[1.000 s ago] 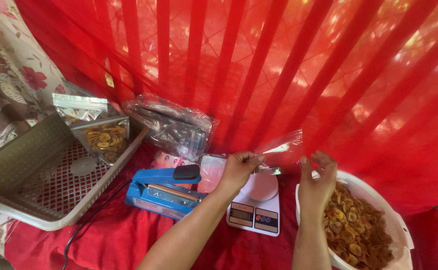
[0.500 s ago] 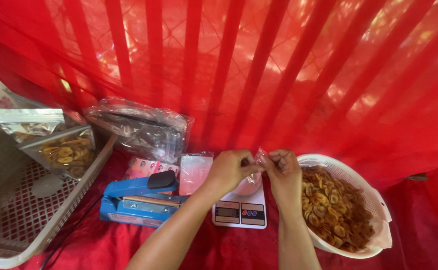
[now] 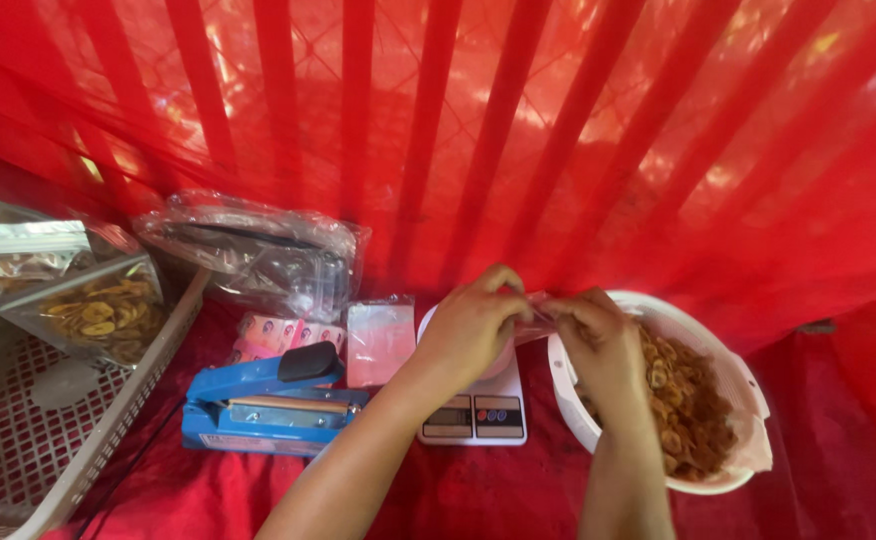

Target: The person weighs dried fruit slices on a digital scale, transfers them into clear plastic bags, and seals the bags using a heat sealer. The sealed packages are then placed into a white basket.

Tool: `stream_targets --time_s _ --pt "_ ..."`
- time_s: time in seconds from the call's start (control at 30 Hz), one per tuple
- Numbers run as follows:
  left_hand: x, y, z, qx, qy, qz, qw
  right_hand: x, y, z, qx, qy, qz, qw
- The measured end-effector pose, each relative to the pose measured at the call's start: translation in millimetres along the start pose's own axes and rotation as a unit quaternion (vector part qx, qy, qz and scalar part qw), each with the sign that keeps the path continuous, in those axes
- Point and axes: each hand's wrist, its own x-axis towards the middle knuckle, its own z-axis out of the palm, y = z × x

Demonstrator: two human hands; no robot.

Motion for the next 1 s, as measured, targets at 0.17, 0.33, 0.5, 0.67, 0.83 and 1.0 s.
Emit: stream_targets --time_s 0.17,0.33,0.5,0.67,0.83,1.0 --pt "3 -3 10 0.04 0.008 0.004 0.999 14 37 -46 -0.084 -0.067 0.151 0.983" --pt "-4 -6 21 0.037 0.0 -0.006 0.999 3 83 -52 -0.304 -0.195 0.071 0.93" --pt "-7 -12 32 0.025 -0.014 -0.032 0.999 -7 83 -60 -0.392 -0.17 0.078 0.901" --pt "-14 -11 29 0.047 -0.046 -0.047 0.997 -5 55 -90 -0.395 -0.148 0.259 0.869" --pt "-19 -10 21 0.064 -0.035 -0.053 0.996 -3 54 -94 -0.421 -0.167 0.228 0.862" --pt "-21 -4 16 0.071 -0.021 -0.038 0.997 -17 58 -90 -0.418 -0.17 0.304 0.839"
